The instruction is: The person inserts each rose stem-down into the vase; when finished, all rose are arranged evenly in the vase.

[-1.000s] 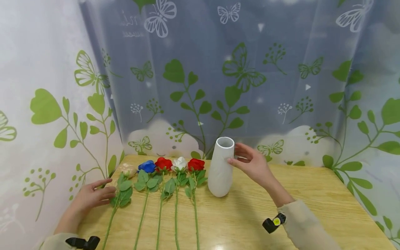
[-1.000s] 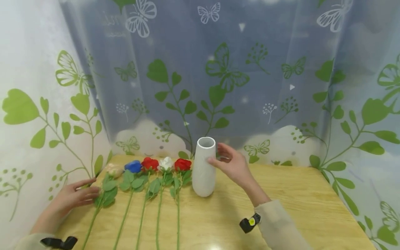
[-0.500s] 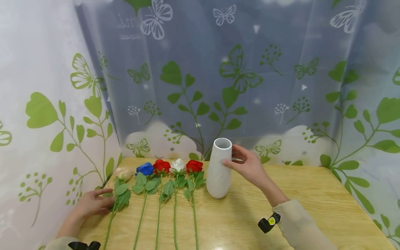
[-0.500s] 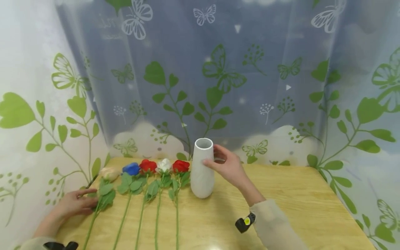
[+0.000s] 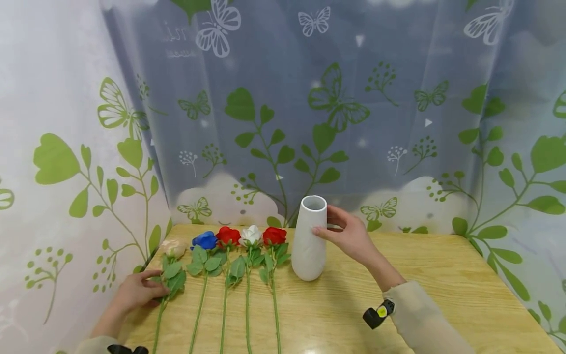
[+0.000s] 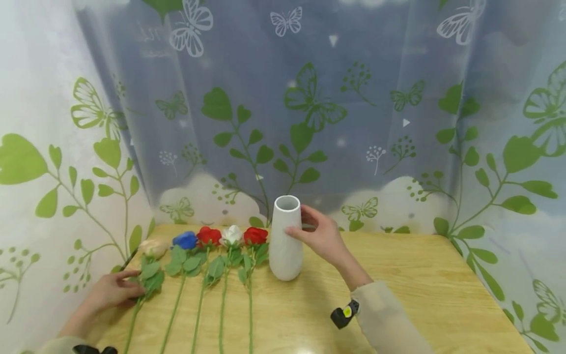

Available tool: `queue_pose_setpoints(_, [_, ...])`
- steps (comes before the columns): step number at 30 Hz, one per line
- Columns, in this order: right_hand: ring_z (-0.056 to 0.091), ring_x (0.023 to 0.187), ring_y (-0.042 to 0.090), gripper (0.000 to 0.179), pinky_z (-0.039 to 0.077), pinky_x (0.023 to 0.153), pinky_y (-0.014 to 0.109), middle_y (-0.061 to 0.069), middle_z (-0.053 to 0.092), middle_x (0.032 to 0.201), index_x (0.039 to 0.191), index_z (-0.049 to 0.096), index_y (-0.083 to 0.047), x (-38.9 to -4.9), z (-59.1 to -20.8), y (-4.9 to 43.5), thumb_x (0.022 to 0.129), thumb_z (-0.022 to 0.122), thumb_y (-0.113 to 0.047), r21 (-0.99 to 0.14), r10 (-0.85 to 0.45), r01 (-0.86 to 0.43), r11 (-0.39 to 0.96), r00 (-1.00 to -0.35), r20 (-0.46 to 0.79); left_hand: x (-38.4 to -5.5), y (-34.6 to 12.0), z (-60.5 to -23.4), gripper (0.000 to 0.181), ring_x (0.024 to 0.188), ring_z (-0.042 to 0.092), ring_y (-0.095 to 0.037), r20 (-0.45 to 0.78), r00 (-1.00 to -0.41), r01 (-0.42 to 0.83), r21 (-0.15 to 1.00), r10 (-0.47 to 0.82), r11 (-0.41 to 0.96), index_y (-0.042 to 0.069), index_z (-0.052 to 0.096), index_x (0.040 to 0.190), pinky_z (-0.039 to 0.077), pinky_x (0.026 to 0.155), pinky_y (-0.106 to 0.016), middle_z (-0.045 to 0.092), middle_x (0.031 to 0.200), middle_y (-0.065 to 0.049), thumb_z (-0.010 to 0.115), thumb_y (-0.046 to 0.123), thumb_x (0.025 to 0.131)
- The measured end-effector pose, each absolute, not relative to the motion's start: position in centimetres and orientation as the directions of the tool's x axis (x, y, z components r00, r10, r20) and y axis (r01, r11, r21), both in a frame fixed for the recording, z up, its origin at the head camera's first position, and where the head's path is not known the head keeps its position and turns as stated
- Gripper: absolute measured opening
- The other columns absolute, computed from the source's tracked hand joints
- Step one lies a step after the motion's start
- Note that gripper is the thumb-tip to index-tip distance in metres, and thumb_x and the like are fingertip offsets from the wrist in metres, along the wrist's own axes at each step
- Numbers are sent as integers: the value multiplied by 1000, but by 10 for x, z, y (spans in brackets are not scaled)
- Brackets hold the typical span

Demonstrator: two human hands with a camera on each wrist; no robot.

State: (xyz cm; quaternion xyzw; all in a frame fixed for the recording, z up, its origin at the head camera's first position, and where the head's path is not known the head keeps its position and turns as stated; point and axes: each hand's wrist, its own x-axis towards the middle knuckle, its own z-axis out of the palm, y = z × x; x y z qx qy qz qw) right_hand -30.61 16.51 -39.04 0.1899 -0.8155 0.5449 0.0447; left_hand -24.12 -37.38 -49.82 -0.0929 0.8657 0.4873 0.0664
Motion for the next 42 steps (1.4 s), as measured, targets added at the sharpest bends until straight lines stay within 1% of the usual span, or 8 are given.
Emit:
queue_pose_setpoints(4, [65,130,38,76,61,102,48,18,64,144,155,51,-9,-306,-391,164,91,86,-27,-874,-263,-356,332,-924,277,-240,-369,-498,76,70,76,-24,-192,-974,-228,808,-123,544,-19,41,149,66,65,-38,78,92,-12,81,4,88])
queue_pose_setpoints(9, [65,131,38,76,61,102,48,17,64,144,156,50,-9,-305,-390,164,91,86,-27,-871,-258,-354,341,-926,275,-240,-368,-496,72,69,76,-23,-178,-974,-224,810,-138,542,-19,43,147,66,64,-37,78,91,-12,80,-1,88])
queue_pose_setpoints(20, [65,131,38,76,61,102,49,17,64,143,156,50,-10,-306,-389,165,92,85,-27,-865,-264,-364,345,-922,283,-240,-370,-490,79,71,75,-15,-195,-970,-236,898,-146,372,-14,32,157,66,68,-31,73,95,-5,76,1,93])
queue_pose_setpoints(25, [65,131,38,75,61,102,49,17,64,144,156,50,-10,-306,-390,166,92,85,-27,-865,-269,-367,341,-920,285,-242,-366,-480,82,75,75,-12,-200,-966,-241,921,-162,305,-12,24,161,67,72,-32,71,95,-1,73,1,97])
queue_pose_setpoints(31, [64,131,37,76,61,102,49,16,64,145,157,50,-11,-307,-389,165,92,85,-29,-861,-275,-368,352,-920,281,-244,-355,-465,81,81,75,-5,-184,-969,-221,944,-166,243,-13,20,162,67,81,-30,62,113,-8,70,6,101])
queue_pose_setpoints(37, [65,131,37,75,60,103,50,16,64,144,156,50,-11,-306,-387,166,92,85,-28,-856,-274,-372,359,-919,284,-245,-340,-449,78,84,74,-2,-182,-969,-215,955,-169,202,-13,26,160,66,86,-31,66,111,-4,72,13,102])
queue_pose_setpoints(40, [64,132,37,75,60,103,50,16,64,145,157,50,-10,-305,-387,166,92,85,-28,-856,-277,-369,362,-919,279,-244,-334,-443,80,85,74,-1,-183,-970,-209,964,-158,166,-11,23,162,65,87,-28,63,122,-11,71,12,102])
queue_pose_setpoints(42, [64,132,37,75,60,103,50,16,64,145,157,50,-11,-305,-387,166,92,85,-28,-857,-277,-366,362,-920,276,-245,-329,-439,80,87,74,-1,-172,-974,-193,971,-147,141,-11,21,163,65,88,-27,59,132,-21,69,10,103])
